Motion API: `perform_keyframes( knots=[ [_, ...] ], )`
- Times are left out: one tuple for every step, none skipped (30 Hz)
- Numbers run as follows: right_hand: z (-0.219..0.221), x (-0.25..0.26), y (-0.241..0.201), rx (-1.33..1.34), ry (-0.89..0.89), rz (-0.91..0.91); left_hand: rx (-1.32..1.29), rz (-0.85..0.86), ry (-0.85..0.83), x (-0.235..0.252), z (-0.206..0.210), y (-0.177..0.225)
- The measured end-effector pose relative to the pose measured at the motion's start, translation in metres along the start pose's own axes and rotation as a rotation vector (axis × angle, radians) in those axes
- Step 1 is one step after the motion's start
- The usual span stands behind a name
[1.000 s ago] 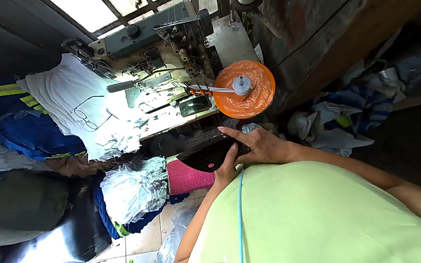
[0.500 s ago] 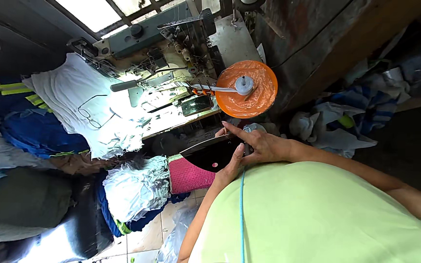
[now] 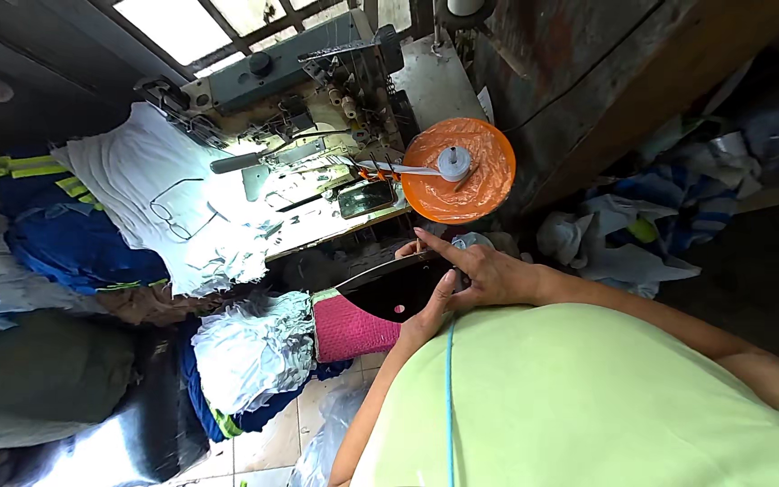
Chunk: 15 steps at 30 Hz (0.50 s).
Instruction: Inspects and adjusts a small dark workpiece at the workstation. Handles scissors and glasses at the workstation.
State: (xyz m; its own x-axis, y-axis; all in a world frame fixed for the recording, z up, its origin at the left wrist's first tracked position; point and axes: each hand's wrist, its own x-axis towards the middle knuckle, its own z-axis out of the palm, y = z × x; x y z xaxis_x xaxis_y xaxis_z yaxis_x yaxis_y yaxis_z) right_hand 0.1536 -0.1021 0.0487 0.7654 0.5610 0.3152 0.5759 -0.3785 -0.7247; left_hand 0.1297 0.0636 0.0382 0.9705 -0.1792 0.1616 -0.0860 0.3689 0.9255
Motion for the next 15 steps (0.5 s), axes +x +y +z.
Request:
perform_keyframes(
  knots=[
    [0.0, 0.0001, 0.0009, 0.004, -0.001, -0.005, 0.007, -0.004, 0.001, 0.0005, 0.0001, 0.0006],
    [-0.0004, 0.0002, 0.0013, 0.009, 0.0, -0.004, 0.012, -0.016, 0.005, 0.0005, 0.0002, 0.0012],
    [-0.0011, 0.0004, 0.0014, 0.015, -0.006, 0.006, 0.0, -0.036, 0.008, -0.0005, -0.0004, 0.0006],
    [-0.0013, 0.0007, 0.0017, 0.019, -0.006, 0.009, -0.028, -0.061, 0.001, -0.0025, -0.0025, -0.0012],
    [-0.0014, 0.0009, 0.0025, 0.018, -0.005, 0.009, -0.047, -0.076, -0.013, -0.0032, -0.0038, -0.0024],
    [-0.001, 0.001, 0.0033, 0.018, -0.005, 0.01, -0.055, -0.09, -0.019, -0.0037, -0.0045, -0.003],
    [-0.0011, 0.0007, 0.0033, 0.02, -0.01, 0.014, -0.05, -0.111, -0.027, -0.0051, -0.005, -0.0023],
    [-0.0006, 0.0003, 0.0032, 0.017, -0.007, 0.014, -0.052, -0.139, -0.009, -0.007, -0.0041, -0.0005],
    [-0.0005, 0.0002, 0.0034, 0.018, -0.016, 0.022, -0.045, -0.159, 0.004, -0.0084, -0.0031, 0.0013],
    [-0.0007, 0.0007, 0.0038, 0.021, -0.029, 0.03, -0.043, -0.165, 0.01, -0.0089, -0.0024, 0.0025],
    [-0.001, 0.0011, 0.0038, 0.03, -0.036, 0.036, -0.043, -0.154, 0.003, -0.0085, -0.0022, 0.0022],
    [-0.0008, 0.001, 0.0036, 0.04, -0.035, 0.038, -0.049, -0.135, -0.013, -0.0076, -0.0022, 0.0015],
    [-0.0015, 0.0008, 0.0033, 0.041, -0.04, 0.036, -0.052, -0.115, -0.028, -0.0063, -0.0019, 0.0013],
    [-0.0025, 0.0011, 0.0024, 0.044, -0.043, 0.036, -0.052, -0.112, -0.012, -0.0053, -0.0003, 0.0025],
    [-0.0037, 0.0015, 0.0014, 0.043, -0.047, 0.034, -0.032, -0.107, 0.006, -0.0037, 0.0021, 0.0049]
  ],
)
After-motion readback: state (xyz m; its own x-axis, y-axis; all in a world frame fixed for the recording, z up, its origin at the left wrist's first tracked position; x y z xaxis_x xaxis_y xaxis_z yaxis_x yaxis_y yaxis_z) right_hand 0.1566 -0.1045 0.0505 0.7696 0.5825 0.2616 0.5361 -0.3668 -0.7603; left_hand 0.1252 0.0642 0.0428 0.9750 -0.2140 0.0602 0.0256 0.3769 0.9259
